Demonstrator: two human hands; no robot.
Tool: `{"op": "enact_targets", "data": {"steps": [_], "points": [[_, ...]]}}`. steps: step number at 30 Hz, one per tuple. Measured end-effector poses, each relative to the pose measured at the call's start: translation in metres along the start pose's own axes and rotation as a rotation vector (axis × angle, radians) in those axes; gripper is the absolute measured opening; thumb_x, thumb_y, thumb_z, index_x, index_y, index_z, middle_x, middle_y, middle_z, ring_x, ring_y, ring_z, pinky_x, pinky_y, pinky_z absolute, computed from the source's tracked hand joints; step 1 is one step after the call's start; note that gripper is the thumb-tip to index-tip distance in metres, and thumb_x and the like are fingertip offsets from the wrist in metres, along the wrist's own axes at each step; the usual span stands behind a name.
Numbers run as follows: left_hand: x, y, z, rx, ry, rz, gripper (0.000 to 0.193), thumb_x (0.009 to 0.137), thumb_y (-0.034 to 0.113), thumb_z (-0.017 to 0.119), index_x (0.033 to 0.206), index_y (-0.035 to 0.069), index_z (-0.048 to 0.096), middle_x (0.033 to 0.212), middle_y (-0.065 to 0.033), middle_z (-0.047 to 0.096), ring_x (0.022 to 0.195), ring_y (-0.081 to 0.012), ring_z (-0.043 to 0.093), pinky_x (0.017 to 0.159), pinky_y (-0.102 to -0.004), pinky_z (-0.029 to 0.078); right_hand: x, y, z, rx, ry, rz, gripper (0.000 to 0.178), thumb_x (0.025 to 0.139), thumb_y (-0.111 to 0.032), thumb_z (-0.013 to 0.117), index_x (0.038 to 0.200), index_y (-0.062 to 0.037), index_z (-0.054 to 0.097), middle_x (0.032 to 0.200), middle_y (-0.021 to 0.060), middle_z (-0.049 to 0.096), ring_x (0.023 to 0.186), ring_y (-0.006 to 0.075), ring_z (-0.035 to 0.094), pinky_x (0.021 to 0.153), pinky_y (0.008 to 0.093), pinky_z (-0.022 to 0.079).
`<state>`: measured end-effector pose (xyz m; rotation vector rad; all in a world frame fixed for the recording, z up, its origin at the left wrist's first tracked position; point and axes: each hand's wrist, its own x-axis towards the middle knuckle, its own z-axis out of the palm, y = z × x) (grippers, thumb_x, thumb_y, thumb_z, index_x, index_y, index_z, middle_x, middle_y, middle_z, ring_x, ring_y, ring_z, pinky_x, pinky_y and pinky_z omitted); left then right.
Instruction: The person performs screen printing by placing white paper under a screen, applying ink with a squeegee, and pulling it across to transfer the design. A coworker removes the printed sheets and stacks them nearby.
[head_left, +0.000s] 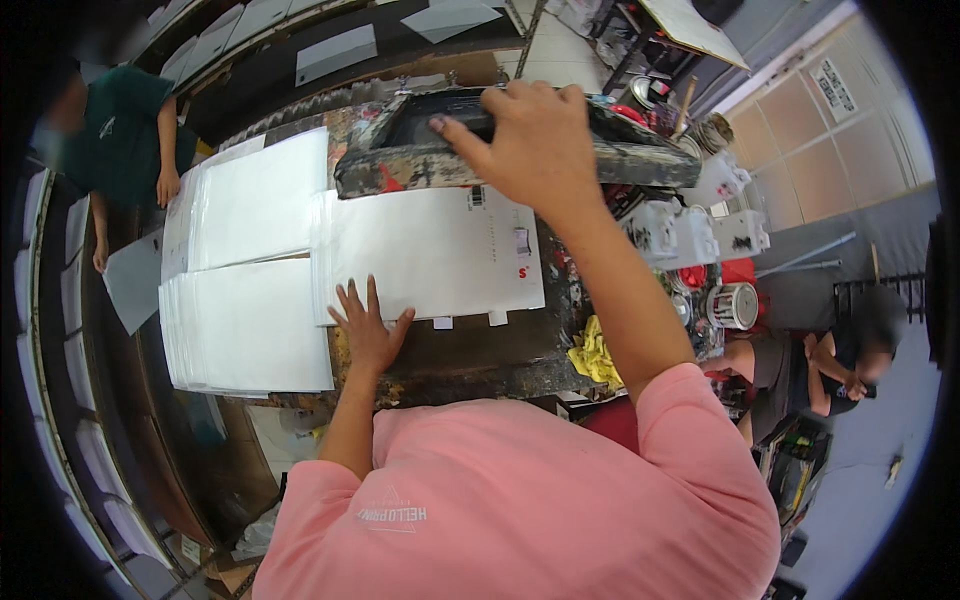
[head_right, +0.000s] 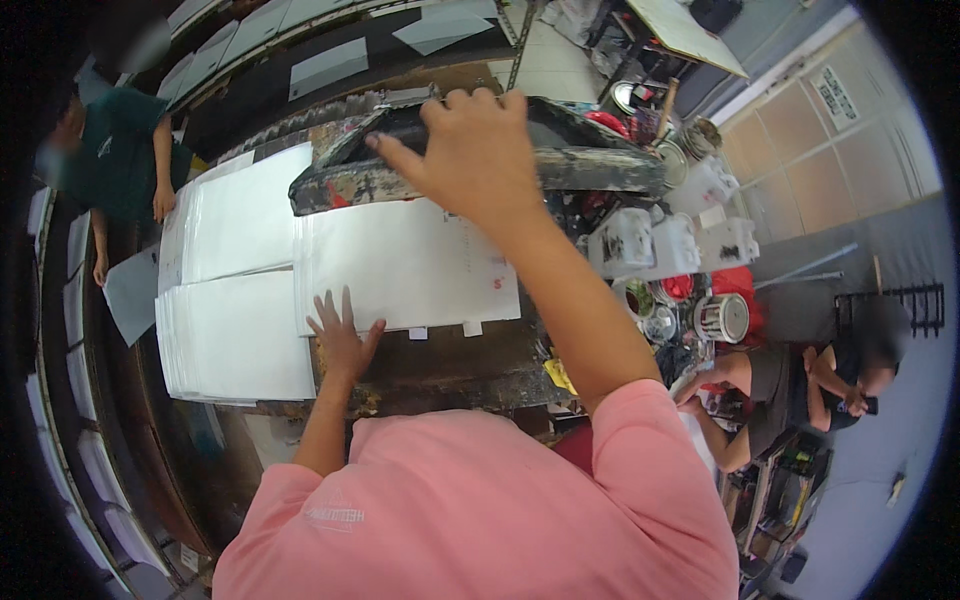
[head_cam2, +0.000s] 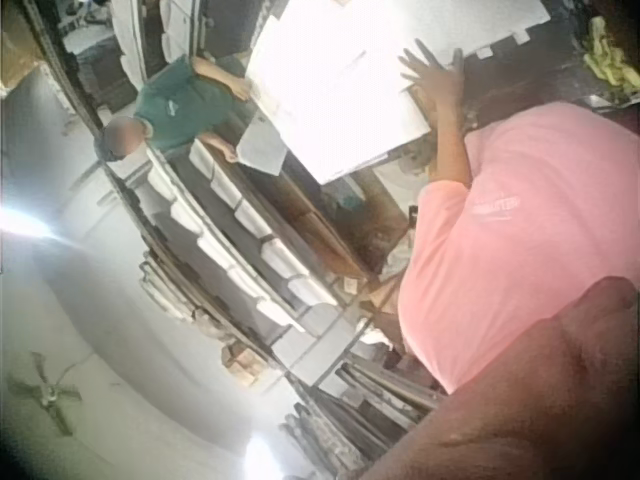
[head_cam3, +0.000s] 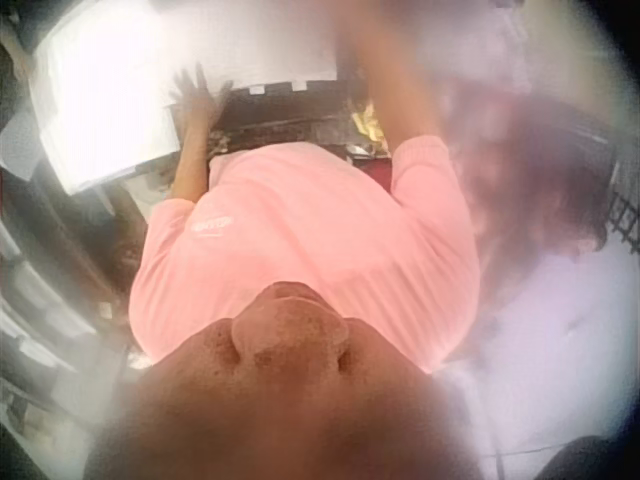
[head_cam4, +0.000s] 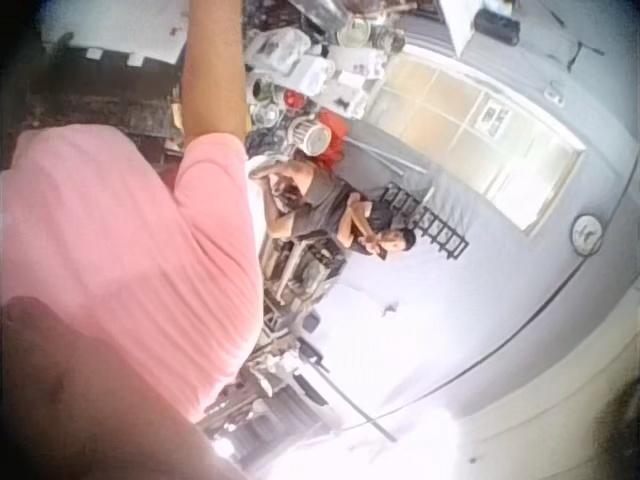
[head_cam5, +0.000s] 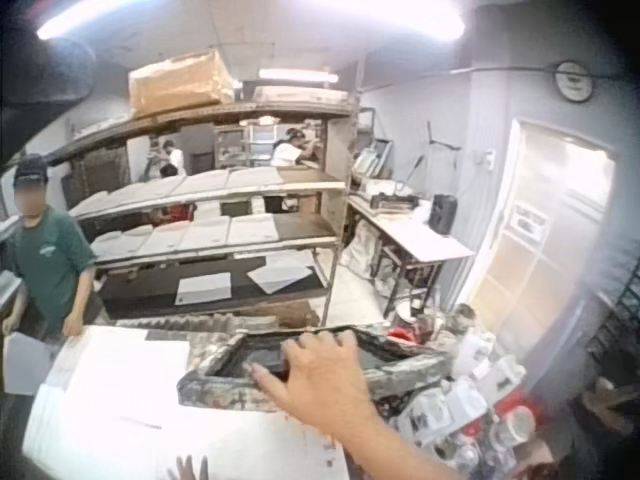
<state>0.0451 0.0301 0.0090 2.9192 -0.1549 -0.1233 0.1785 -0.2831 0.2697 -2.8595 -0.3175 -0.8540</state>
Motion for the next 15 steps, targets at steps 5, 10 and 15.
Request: {"op": "enact_targets", "data": {"steps": [5, 10, 15], "points": [[-0.038, -0.026, 0.048, 0.218, -0.070, -0.101, 0.115, 0.094, 0.088, 0.047, 0.174, 0.011, 0.019, 0.177, -0.0322, 0.009, 0.165, -0.0493, -0.001, 0.123, -0.0771, -0.010, 0.023, 0.008, -0.001, 0.007, 0.038, 0.010, 0.068, 0.097, -0.071, 0.061, 0.095, -0.0057, 0.081, 0.090, 0.0117, 0.075, 0.088, 0.0297, 0.071, 0.086, 0.0474, 0.041], [-0.037, -0.018, 0.048, 0.049, -0.117, -0.139, 0.126, 0.089, 0.095, 0.044, 0.174, 0.007, 0.016, 0.181, -0.0199, 0.009, 0.168, -0.0403, -0.003, 0.123, -0.0754, -0.013, 0.027, 0.005, -0.003, 0.022, 0.040, 0.006, 0.063, 0.095, -0.068, 0.066, 0.091, -0.0059, 0.079, 0.085, 0.0112, 0.074, 0.087, 0.0304, 0.070, 0.084, 0.0453, 0.042], [-0.016, 0.007, 0.019, -0.004, 0.127, -0.032, 0.110, 0.097, 0.080, 0.054, 0.165, -0.004, 0.034, 0.171, -0.0210, 0.040, 0.165, -0.0359, 0.025, 0.125, -0.0769, -0.006, 0.017, -0.001, -0.001, 0.043, 0.100, 0.005, 0.062, 0.096, -0.066, 0.066, 0.093, -0.0059, 0.080, 0.085, 0.0108, 0.073, 0.086, 0.0294, 0.069, 0.084, 0.0453, 0.042]]}}
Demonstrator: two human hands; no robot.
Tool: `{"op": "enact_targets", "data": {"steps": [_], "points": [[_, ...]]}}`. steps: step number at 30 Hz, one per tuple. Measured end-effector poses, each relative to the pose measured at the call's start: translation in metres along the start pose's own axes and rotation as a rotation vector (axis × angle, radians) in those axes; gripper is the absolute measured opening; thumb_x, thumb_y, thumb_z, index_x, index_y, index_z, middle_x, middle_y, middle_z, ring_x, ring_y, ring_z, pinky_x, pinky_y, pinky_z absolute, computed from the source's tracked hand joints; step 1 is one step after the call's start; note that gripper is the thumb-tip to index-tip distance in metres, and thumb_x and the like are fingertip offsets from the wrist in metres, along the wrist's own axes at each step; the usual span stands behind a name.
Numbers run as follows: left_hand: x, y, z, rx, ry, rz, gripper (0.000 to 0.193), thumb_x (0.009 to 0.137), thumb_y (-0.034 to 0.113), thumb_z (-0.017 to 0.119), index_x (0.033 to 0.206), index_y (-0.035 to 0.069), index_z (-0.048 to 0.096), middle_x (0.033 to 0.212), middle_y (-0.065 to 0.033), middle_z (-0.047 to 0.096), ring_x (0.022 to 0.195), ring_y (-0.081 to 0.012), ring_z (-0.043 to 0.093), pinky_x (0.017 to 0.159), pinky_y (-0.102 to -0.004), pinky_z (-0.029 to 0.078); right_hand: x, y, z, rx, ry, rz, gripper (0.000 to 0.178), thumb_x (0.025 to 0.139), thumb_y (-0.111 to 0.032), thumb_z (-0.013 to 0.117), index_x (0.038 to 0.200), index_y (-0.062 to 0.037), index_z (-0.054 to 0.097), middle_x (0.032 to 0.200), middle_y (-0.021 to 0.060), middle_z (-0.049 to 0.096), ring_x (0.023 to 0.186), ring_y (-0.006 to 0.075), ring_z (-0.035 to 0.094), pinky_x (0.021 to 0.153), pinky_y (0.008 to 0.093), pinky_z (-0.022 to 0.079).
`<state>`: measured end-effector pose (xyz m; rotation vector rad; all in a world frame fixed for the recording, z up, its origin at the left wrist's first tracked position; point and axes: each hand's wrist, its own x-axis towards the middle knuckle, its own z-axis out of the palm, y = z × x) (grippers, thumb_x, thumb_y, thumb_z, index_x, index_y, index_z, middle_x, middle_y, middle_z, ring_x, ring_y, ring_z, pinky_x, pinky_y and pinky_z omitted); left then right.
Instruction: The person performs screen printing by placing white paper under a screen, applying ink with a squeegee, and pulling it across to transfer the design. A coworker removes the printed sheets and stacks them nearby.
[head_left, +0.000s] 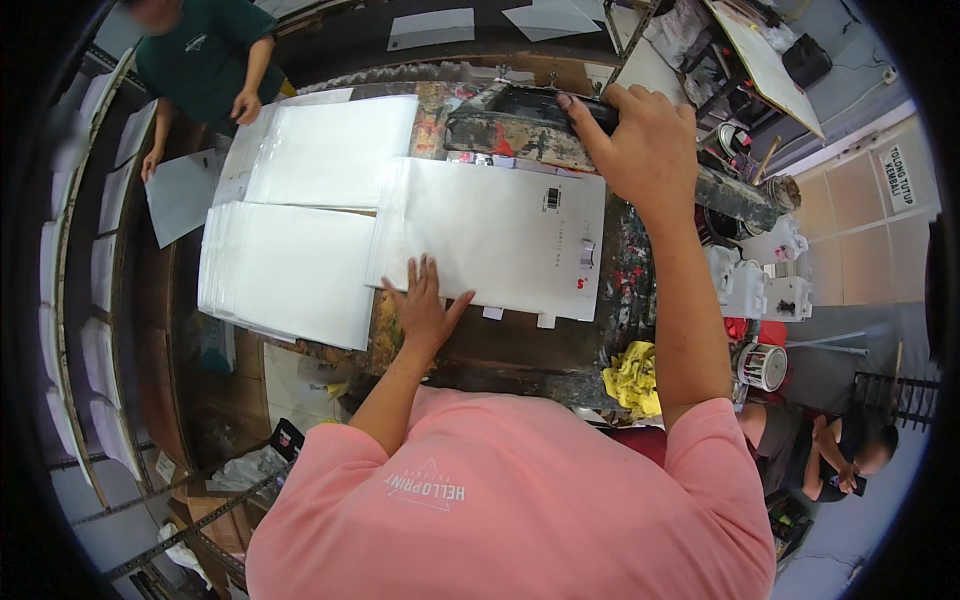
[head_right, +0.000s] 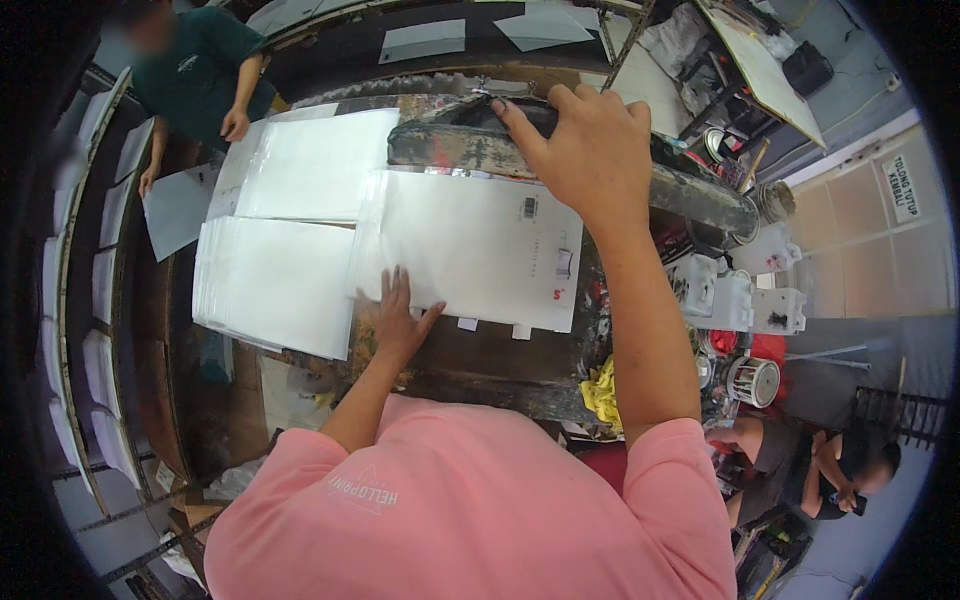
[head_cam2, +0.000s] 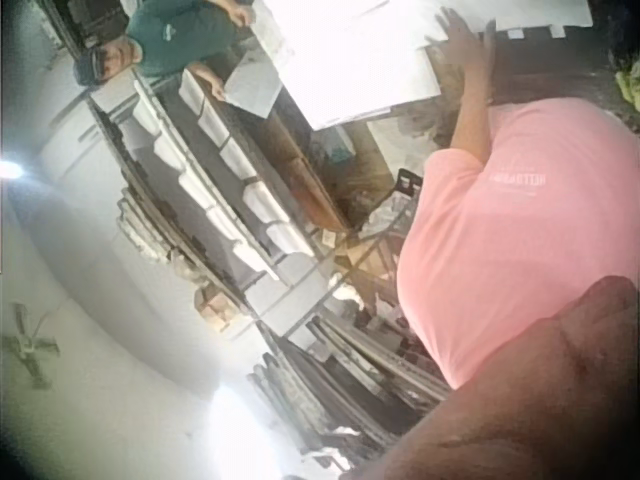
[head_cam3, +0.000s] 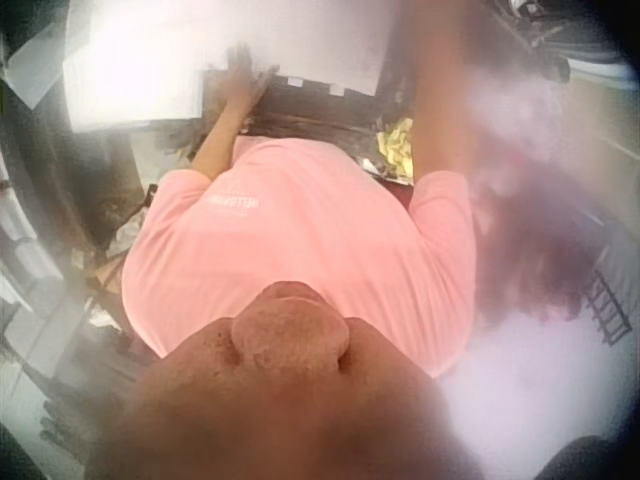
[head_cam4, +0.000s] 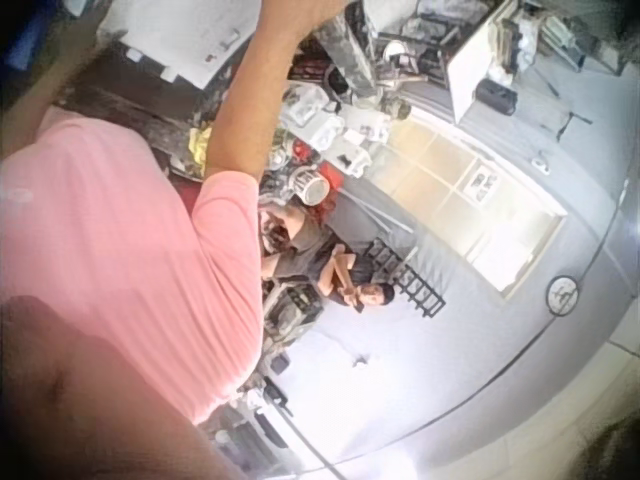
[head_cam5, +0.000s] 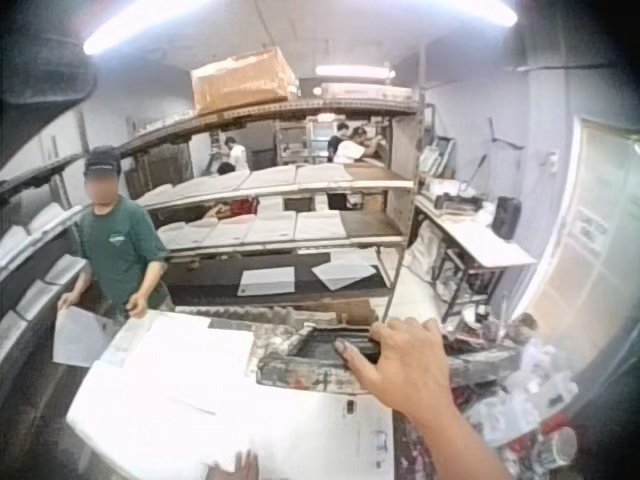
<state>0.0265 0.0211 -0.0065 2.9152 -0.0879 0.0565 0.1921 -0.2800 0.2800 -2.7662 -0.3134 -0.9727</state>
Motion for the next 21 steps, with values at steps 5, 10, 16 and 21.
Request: {"op": "enact_targets", "data": {"steps": [5, 10, 16, 21], "points": [[0.061, 0.037, -0.061, -0.219, 0.238, -0.043, 0.082, 0.096, 0.054, 0.076, 0.148, -0.008, 0.058, 0.151, -0.0274, 0.060, 0.151, -0.0403, 0.048, 0.128, -0.0714, 0.004, -0.005, 0.001, 0.000, -0.009, -0.067, -0.008, 0.064, 0.096, -0.067, 0.065, 0.093, -0.0053, 0.080, 0.086, 0.0113, 0.073, 0.086, 0.0308, 0.069, 0.083, 0.0468, 0.042], [0.057, -0.036, -0.055, -0.257, 0.325, -0.172, 0.074, 0.092, 0.045, 0.083, 0.148, 0.002, 0.062, 0.145, -0.0220, 0.066, 0.146, -0.0397, 0.053, 0.129, -0.0701, 0.005, -0.026, -0.001, 0.006, -0.010, -0.025, -0.026, 0.067, 0.097, -0.069, 0.062, 0.093, -0.0043, 0.080, 0.089, 0.0122, 0.072, 0.090, 0.0313, 0.068, 0.086, 0.0497, 0.042], [0.053, -0.078, -0.055, -0.195, 0.324, -0.354, 0.077, 0.092, 0.015, 0.080, 0.161, 0.007, 0.047, 0.169, -0.0184, 0.040, 0.157, -0.0411, 0.035, 0.130, -0.0551, 0.027, -0.030, 0.004, 0.008, 0.013, 0.009, -0.040, 0.067, 0.096, -0.068, 0.063, 0.093, -0.0036, 0.081, 0.088, 0.0130, 0.072, 0.090, 0.0315, 0.067, 0.086, 0.0487, 0.042], [0.023, 0.055, 0.023, -0.105, -0.007, 0.543, 0.056, 0.105, 0.033, 0.064, 0.157, 0.015, 0.054, 0.173, -0.0177, 0.035, 0.163, -0.0373, 0.027, 0.130, -0.0701, 0.012, -0.013, 0.004, 0.005, 0.011, -0.024, -0.025, 0.065, 0.095, -0.067, 0.065, 0.094, -0.0039, 0.082, 0.086, 0.0119, 0.073, 0.084, 0.0295, 0.068, 0.084, 0.0461, 0.041]]}}
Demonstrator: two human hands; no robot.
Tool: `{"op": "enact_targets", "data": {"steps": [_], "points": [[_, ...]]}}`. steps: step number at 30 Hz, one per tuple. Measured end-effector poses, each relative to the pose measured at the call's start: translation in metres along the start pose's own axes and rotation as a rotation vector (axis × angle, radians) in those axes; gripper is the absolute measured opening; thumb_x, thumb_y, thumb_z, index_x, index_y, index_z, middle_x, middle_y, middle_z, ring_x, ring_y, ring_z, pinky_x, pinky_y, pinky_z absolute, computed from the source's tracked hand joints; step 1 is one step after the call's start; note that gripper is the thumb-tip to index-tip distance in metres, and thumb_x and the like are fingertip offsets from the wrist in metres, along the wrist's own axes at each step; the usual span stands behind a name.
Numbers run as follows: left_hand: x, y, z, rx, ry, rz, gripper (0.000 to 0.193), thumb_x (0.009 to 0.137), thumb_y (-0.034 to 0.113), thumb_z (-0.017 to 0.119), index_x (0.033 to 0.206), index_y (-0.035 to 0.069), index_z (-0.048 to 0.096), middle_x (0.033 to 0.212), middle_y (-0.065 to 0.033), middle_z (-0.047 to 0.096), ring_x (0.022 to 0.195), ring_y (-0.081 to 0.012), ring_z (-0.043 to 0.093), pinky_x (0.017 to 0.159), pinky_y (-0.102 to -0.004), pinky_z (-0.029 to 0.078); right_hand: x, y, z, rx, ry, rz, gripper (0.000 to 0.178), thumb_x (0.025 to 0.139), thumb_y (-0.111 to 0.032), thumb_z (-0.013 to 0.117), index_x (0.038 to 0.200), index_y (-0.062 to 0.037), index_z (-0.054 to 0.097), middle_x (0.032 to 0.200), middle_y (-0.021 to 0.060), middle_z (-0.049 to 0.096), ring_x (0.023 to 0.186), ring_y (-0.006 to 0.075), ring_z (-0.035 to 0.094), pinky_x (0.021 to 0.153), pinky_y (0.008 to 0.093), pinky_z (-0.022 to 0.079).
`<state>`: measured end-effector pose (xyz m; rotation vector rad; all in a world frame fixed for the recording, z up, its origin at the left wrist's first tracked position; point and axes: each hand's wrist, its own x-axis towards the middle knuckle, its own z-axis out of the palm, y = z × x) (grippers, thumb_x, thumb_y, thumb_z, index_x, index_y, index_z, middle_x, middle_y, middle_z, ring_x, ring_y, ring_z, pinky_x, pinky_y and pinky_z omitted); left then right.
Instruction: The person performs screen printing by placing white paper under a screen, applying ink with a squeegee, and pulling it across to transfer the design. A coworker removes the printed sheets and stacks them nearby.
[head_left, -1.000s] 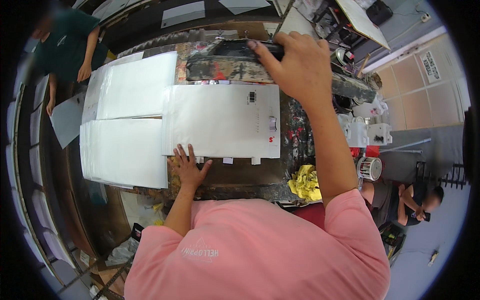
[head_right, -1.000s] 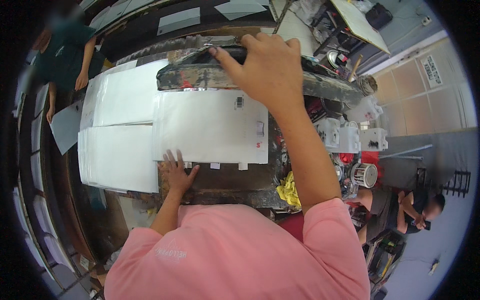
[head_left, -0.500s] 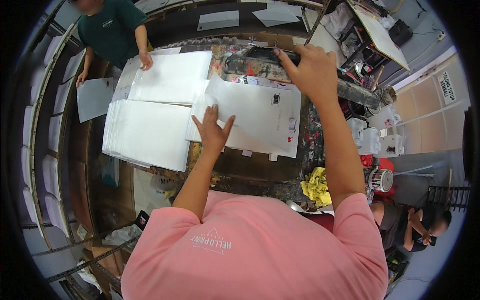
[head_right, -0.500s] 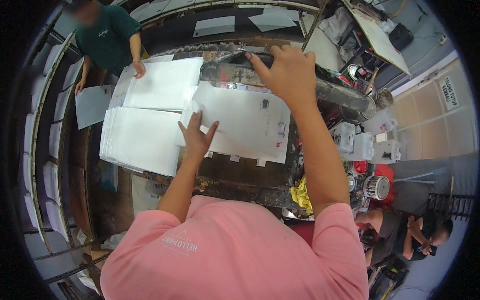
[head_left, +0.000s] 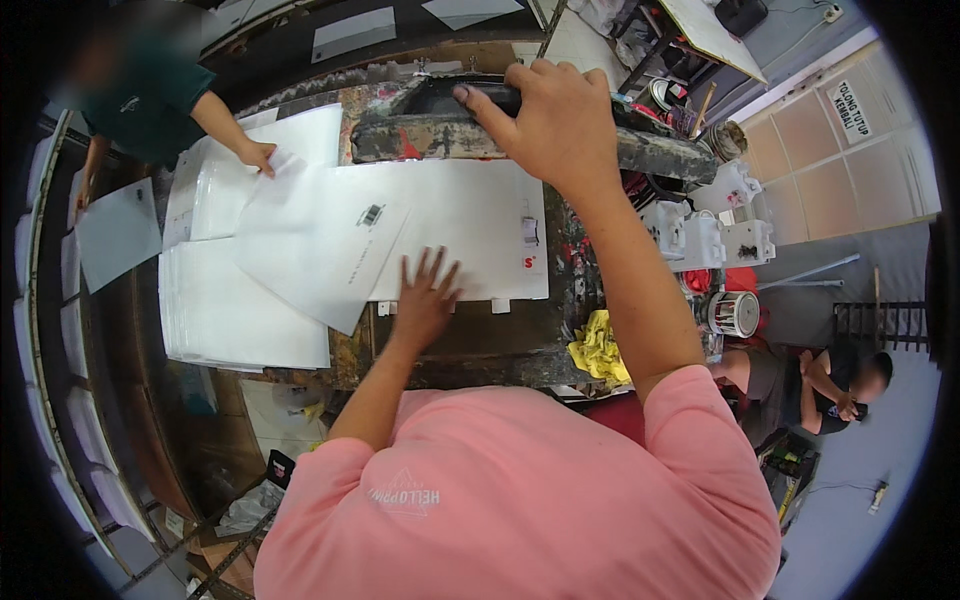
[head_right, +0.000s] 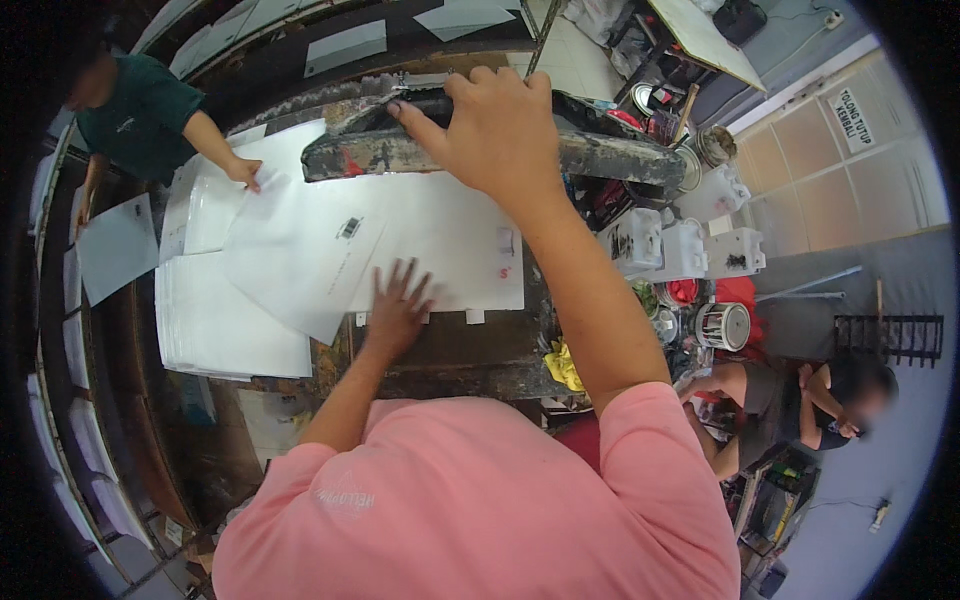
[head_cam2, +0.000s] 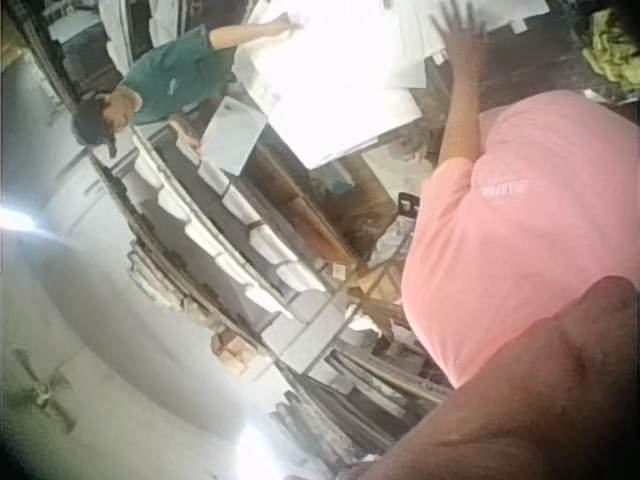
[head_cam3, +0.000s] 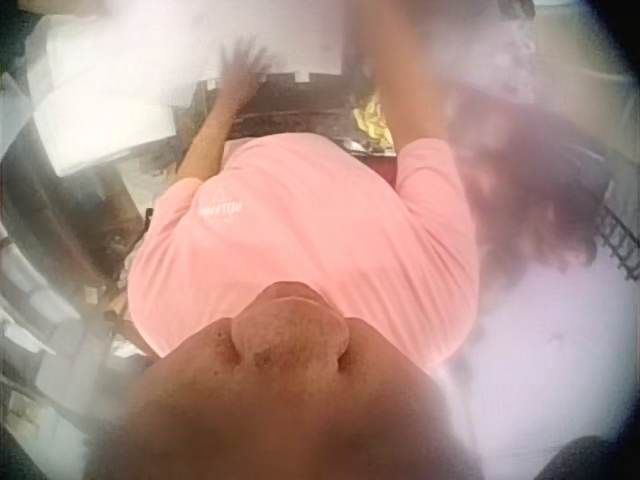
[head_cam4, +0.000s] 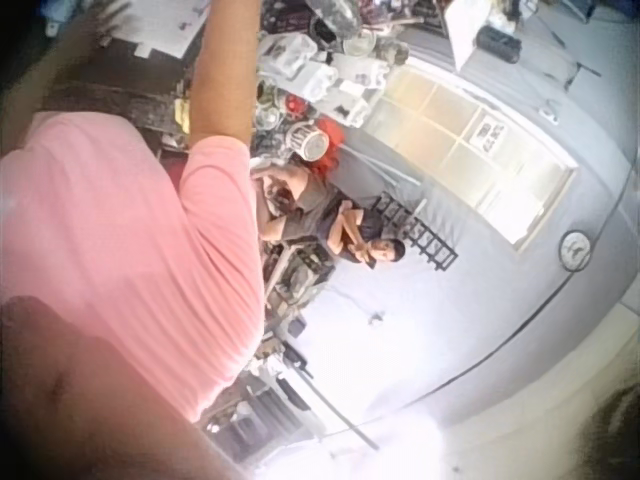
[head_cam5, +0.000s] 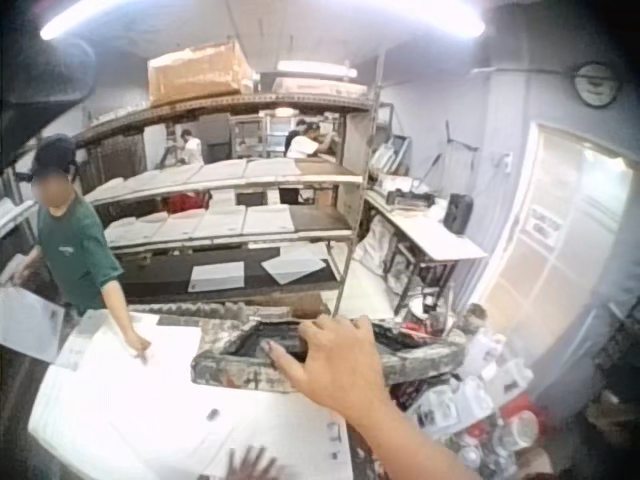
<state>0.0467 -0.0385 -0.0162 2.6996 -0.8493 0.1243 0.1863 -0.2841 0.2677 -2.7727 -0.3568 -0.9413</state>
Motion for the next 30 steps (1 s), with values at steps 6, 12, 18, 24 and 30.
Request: {"op": "enact_targets", "data": {"steps": [6, 12, 18, 24, 30], "points": [[0.004, 0.026, 0.051, -0.050, -0.112, -0.153, 0.062, 0.110, 0.044, 0.053, 0.164, 0.015, 0.048, 0.176, -0.0202, 0.029, 0.164, -0.0484, 0.015, 0.127, -0.0758, 0.004, 0.010, 0.008, 0.003, 0.011, 0.016, -0.001, 0.064, 0.093, -0.067, 0.067, 0.093, -0.0045, 0.081, 0.086, 0.0113, 0.073, 0.083, 0.0298, 0.069, 0.084, 0.0462, 0.040], [0.005, 0.029, 0.050, -0.069, -0.127, -0.144, 0.063, 0.110, 0.044, 0.053, 0.165, 0.015, 0.045, 0.177, -0.0204, 0.027, 0.164, -0.0489, 0.014, 0.127, -0.0754, 0.003, 0.009, 0.004, -0.002, 0.029, -0.016, 0.033, 0.064, 0.094, -0.067, 0.067, 0.091, -0.0043, 0.080, 0.087, 0.0125, 0.073, 0.086, 0.0316, 0.069, 0.085, 0.0465, 0.041], [0.004, 0.026, 0.056, -0.031, -0.123, -0.093, 0.065, 0.111, 0.049, 0.050, 0.167, 0.016, 0.042, 0.175, -0.0230, 0.029, 0.164, -0.0476, 0.018, 0.127, -0.0752, 0.006, 0.003, 0.000, -0.001, 0.017, -0.024, 0.034, 0.065, 0.094, -0.068, 0.066, 0.091, -0.0039, 0.080, 0.087, 0.0137, 0.074, 0.086, 0.0310, 0.069, 0.084, 0.0469, 0.042], [0.027, 0.038, -0.014, -0.926, 0.098, -0.318, 0.076, 0.110, 0.050, 0.054, 0.170, 0.007, 0.032, 0.170, -0.0269, 0.037, 0.159, -0.0416, 0.035, 0.130, -0.0588, 0.023, -0.010, -0.004, -0.003, -0.014, -0.079, 0.022, 0.065, 0.095, -0.066, 0.066, 0.104, -0.0032, 0.077, 0.090, 0.0144, 0.073, 0.090, 0.0331, 0.068, 0.085, 0.0476, 0.043], [0.014, 0.056, -0.160, -2.261, 0.388, -0.832, 0.125, 0.100, 0.081, 0.049, 0.167, -0.009, -0.006, 0.167, -0.0330, 0.029, 0.151, -0.0424, 0.045, 0.127, -0.0527, 0.038, -0.124, -0.016, 0.026, 0.069, -0.436, 0.021, 0.052, 0.091, -0.044, 0.075, 0.124, -0.0059, 0.067, 0.117, 0.0171, 0.067, 0.112, 0.0367, 0.061, 0.091, 0.0520, 0.046]]}}
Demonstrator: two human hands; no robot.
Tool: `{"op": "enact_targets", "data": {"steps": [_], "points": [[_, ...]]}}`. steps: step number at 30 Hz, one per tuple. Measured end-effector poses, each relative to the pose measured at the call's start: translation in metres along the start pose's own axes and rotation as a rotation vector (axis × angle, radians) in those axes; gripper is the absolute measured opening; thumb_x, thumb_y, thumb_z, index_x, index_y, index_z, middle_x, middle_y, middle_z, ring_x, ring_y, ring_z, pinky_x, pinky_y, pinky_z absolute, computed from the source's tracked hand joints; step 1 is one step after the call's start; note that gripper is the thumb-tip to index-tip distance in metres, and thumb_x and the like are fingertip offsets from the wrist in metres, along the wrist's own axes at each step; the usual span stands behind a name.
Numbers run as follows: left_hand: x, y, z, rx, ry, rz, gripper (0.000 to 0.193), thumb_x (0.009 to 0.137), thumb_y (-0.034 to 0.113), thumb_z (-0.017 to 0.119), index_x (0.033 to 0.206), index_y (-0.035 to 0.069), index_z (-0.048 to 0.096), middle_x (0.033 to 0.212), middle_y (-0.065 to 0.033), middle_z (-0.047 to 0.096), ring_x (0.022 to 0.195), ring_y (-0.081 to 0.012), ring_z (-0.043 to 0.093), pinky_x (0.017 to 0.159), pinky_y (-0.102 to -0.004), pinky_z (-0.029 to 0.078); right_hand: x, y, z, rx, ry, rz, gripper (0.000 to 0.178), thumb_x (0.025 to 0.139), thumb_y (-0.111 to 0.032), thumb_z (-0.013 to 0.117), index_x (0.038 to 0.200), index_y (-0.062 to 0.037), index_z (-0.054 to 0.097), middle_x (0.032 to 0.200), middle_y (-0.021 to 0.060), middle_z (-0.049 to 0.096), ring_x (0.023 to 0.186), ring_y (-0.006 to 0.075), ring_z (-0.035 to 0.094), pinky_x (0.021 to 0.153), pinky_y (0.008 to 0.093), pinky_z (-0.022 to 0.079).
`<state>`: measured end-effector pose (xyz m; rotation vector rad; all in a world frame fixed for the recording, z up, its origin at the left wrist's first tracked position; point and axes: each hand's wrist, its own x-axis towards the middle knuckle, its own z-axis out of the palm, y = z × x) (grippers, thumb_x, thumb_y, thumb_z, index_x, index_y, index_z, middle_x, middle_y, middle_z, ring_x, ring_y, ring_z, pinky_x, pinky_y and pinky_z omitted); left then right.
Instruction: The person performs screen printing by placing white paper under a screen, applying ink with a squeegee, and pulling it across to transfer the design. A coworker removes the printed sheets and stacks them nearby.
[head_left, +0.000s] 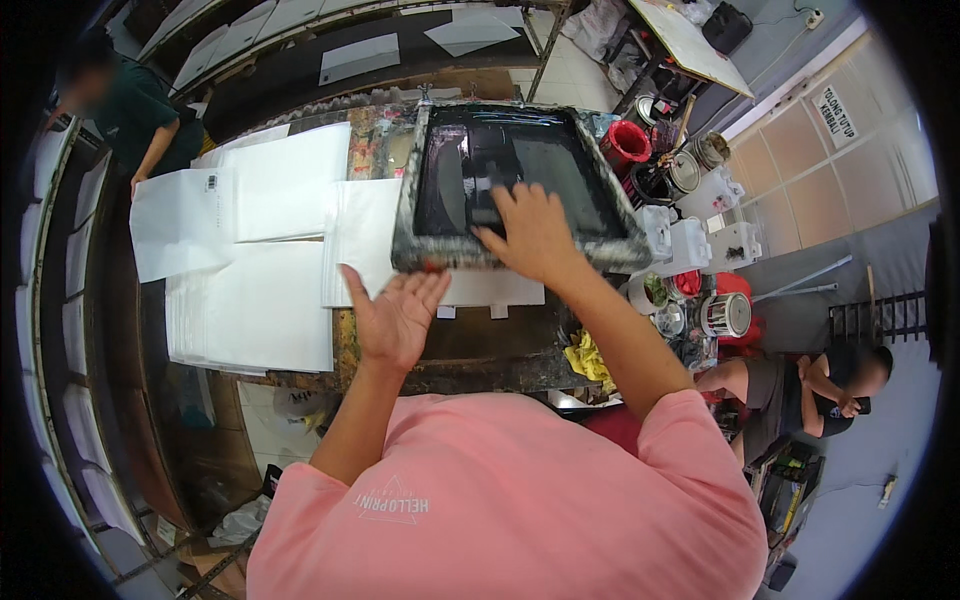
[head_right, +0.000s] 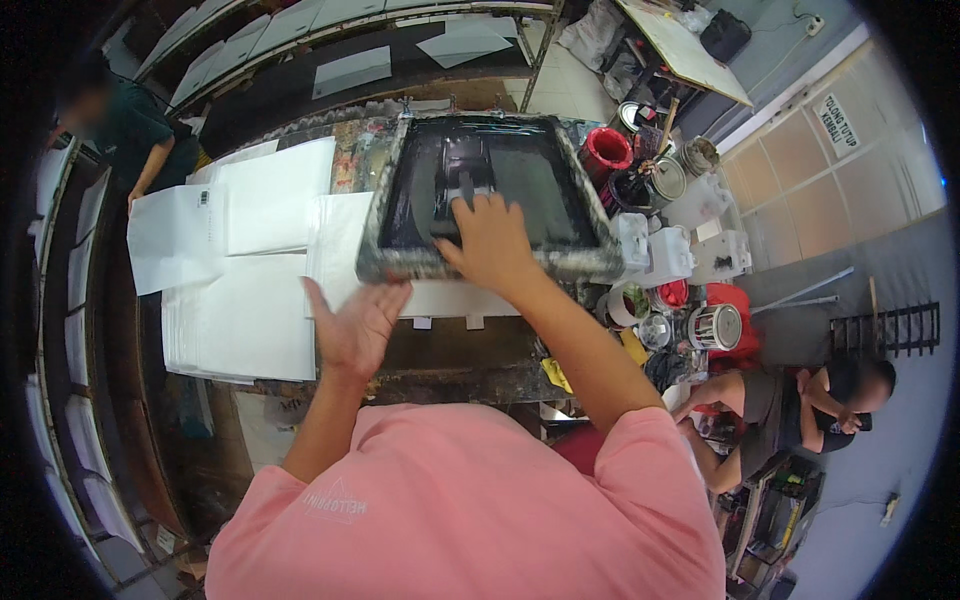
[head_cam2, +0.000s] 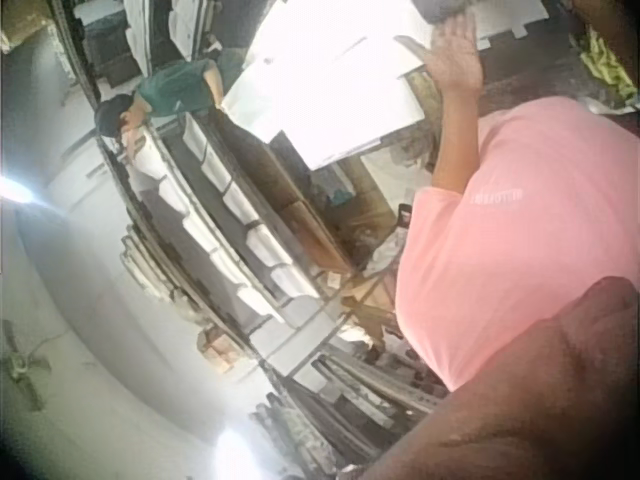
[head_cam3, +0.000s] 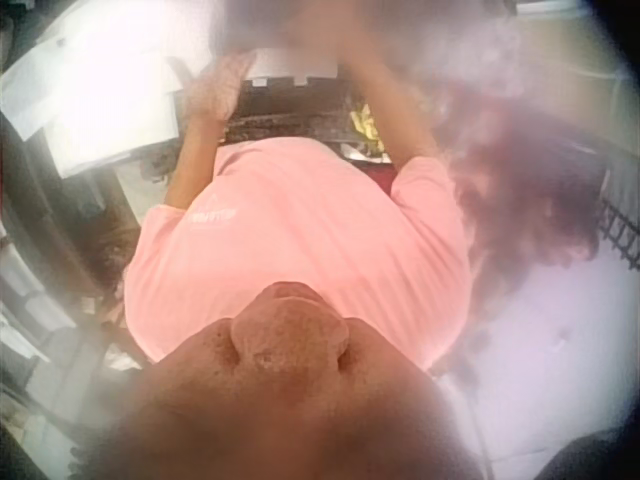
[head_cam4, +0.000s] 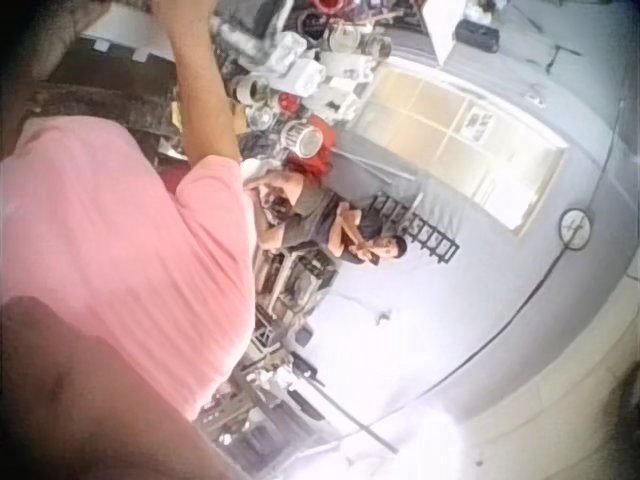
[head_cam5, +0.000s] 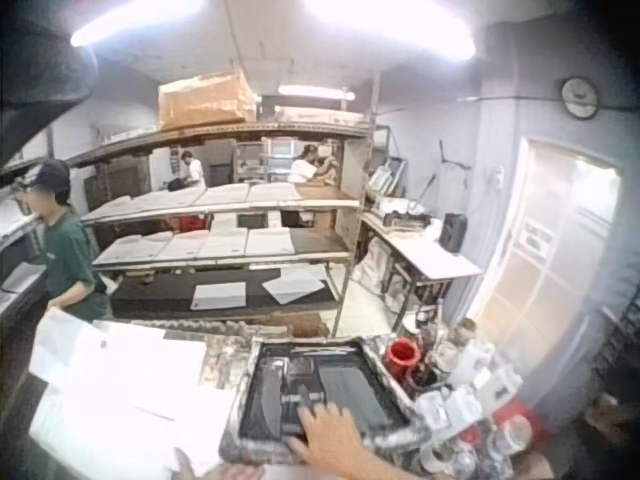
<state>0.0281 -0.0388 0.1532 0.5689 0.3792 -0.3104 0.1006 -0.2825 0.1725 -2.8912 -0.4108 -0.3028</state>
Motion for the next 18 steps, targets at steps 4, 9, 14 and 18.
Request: {"op": "enact_targets", "data": {"steps": [4, 9, 14, 18], "points": [[0.018, -0.033, -0.086, 0.129, 0.103, -0.256, 0.138, 0.093, 0.090, 0.050, 0.165, -0.011, -0.009, 0.165, -0.0347, 0.030, 0.151, -0.0444, 0.044, 0.125, -0.0527, 0.041, -0.055, 0.017, 0.083, 0.057, -0.125, -0.035, 0.046, 0.082, -0.018, 0.079, 0.126, -0.0105, 0.067, 0.120, 0.0132, 0.067, 0.115, 0.0345, 0.061, 0.095, 0.0520, 0.045], [0.054, -0.060, -0.152, 0.145, 0.137, -0.432, 0.134, 0.091, 0.092, 0.048, 0.167, -0.007, -0.001, 0.160, -0.0336, 0.041, 0.150, -0.0440, 0.047, 0.123, -0.0530, 0.042, -0.103, -0.002, 0.132, 0.076, -0.243, -0.006, 0.043, 0.084, -0.012, 0.075, 0.127, -0.0119, 0.067, 0.119, 0.0080, 0.069, 0.118, 0.0316, 0.062, 0.100, 0.0518, 0.042], [0.063, -0.067, -0.155, 0.293, 0.253, -0.480, 0.122, 0.097, 0.092, 0.033, 0.169, -0.003, 0.010, 0.154, -0.0275, 0.053, 0.141, -0.0369, 0.057, 0.117, -0.0479, 0.047, -0.083, 0.001, 0.158, 0.019, -0.188, 0.013, 0.040, 0.087, -0.010, 0.071, 0.126, -0.0129, 0.067, 0.121, 0.0076, 0.068, 0.119, 0.0300, 0.062, 0.101, 0.0537, 0.042], [0.074, -0.064, -0.161, 0.327, 0.269, -0.526, 0.120, 0.097, 0.092, 0.031, 0.168, -0.002, 0.017, 0.155, -0.0239, 0.053, 0.140, -0.0352, 0.057, 0.116, -0.0467, 0.047, -0.003, 0.035, 0.183, -0.036, -0.166, 0.063, 0.043, 0.087, -0.010, 0.071, 0.130, -0.0156, 0.067, 0.126, 0.0083, 0.068, 0.121, 0.0290, 0.062, 0.106, 0.0555, 0.041]]}}
